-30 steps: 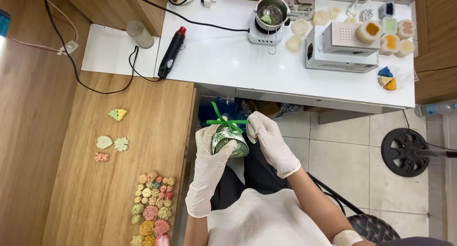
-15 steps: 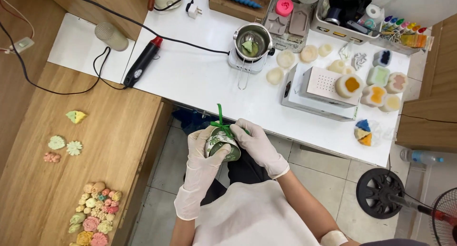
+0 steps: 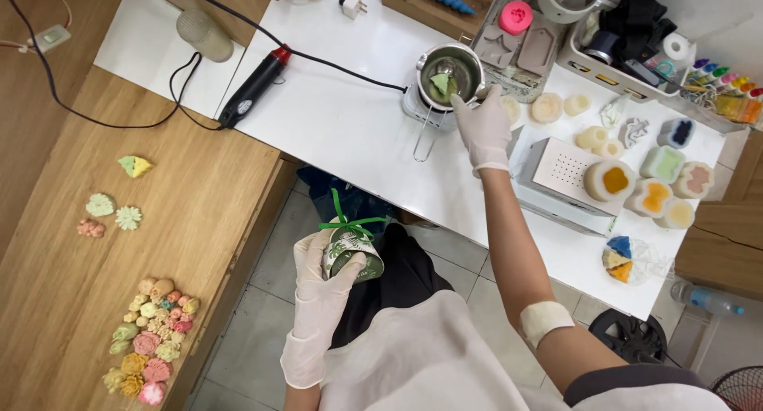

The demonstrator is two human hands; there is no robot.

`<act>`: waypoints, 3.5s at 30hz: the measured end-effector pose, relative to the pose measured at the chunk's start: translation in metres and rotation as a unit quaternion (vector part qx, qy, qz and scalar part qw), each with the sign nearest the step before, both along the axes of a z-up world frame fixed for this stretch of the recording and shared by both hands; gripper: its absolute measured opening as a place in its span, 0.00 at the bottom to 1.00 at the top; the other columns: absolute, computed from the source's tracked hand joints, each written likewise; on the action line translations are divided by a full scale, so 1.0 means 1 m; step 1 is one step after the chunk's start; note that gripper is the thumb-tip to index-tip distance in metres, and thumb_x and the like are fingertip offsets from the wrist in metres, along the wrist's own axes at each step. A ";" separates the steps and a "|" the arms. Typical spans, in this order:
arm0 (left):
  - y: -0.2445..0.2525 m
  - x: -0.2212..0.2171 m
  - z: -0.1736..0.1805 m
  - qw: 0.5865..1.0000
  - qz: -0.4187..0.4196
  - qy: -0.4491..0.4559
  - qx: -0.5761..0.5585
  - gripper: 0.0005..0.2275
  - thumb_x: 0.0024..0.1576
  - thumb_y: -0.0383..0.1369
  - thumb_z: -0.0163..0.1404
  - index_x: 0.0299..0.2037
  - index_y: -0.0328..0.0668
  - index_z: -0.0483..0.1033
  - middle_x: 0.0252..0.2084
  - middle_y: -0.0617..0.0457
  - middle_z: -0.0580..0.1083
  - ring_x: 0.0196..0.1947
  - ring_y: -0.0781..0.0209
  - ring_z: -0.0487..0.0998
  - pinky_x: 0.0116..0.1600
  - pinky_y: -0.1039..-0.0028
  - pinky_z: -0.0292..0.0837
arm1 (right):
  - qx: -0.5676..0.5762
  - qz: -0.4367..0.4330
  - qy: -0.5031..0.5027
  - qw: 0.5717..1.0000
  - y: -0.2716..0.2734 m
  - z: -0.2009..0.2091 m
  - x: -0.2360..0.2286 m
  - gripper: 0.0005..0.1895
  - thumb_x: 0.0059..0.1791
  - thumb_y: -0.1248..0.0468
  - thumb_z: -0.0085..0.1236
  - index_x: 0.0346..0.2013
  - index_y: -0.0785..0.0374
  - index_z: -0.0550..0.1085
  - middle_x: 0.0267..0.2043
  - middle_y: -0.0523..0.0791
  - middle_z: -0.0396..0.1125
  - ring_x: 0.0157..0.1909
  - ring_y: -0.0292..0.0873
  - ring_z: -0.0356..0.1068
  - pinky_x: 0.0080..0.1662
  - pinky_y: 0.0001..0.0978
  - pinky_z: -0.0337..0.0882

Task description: The person wearing gloves wraps small flower-shaped candles in clear plastic film at a wooden workbench, pressing the wrap around each candle and setting finished ones aside. They also handle green candle wicks and briefly work at a melting station with a small pot before returning to wrapping.

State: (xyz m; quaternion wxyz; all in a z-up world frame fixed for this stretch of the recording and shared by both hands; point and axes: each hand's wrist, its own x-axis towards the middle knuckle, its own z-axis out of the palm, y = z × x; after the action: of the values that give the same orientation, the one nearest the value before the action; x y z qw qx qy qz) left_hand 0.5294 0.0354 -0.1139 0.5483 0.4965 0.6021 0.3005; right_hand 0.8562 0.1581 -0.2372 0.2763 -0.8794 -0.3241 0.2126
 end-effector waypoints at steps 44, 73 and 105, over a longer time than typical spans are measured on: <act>0.044 -0.044 -0.011 1.000 0.003 -0.017 -0.007 0.23 0.50 0.26 0.61 0.58 0.39 0.72 0.55 0.52 0.62 0.53 0.64 0.72 0.55 0.76 0.76 | 0.229 0.196 -0.199 0.932 0.036 -0.050 0.063 0.06 0.55 0.66 0.63 0.46 0.62 0.81 0.36 0.52 0.69 0.39 0.53 0.71 0.43 0.42 0.71; 0.038 -0.038 -0.013 1.000 -0.005 -0.009 -0.010 0.24 0.51 0.25 0.61 0.59 0.38 0.72 0.57 0.52 0.61 0.53 0.63 0.71 0.56 0.75 0.75 | 0.262 0.195 -0.236 0.915 0.004 -0.021 0.057 0.08 0.56 0.68 0.64 0.51 0.60 0.82 0.36 0.49 0.68 0.36 0.48 0.70 0.39 0.39 0.70; -0.026 -0.042 0.012 0.975 0.192 -0.107 0.042 0.31 0.50 0.19 0.60 0.65 0.38 0.62 0.53 0.52 0.71 0.49 0.66 0.76 0.54 0.76 0.78 | 0.208 0.033 -0.015 0.977 -0.028 -0.028 0.046 0.16 0.60 0.60 0.51 0.58 0.68 0.72 0.45 0.48 0.73 0.43 0.36 0.71 0.47 0.29 0.72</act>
State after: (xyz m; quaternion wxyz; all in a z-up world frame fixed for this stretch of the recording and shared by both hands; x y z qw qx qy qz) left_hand 0.4870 0.0090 -0.1017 0.5199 0.3596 0.6110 0.4765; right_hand 0.9018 0.1303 -0.2655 0.4411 -0.7945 -0.3946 0.1359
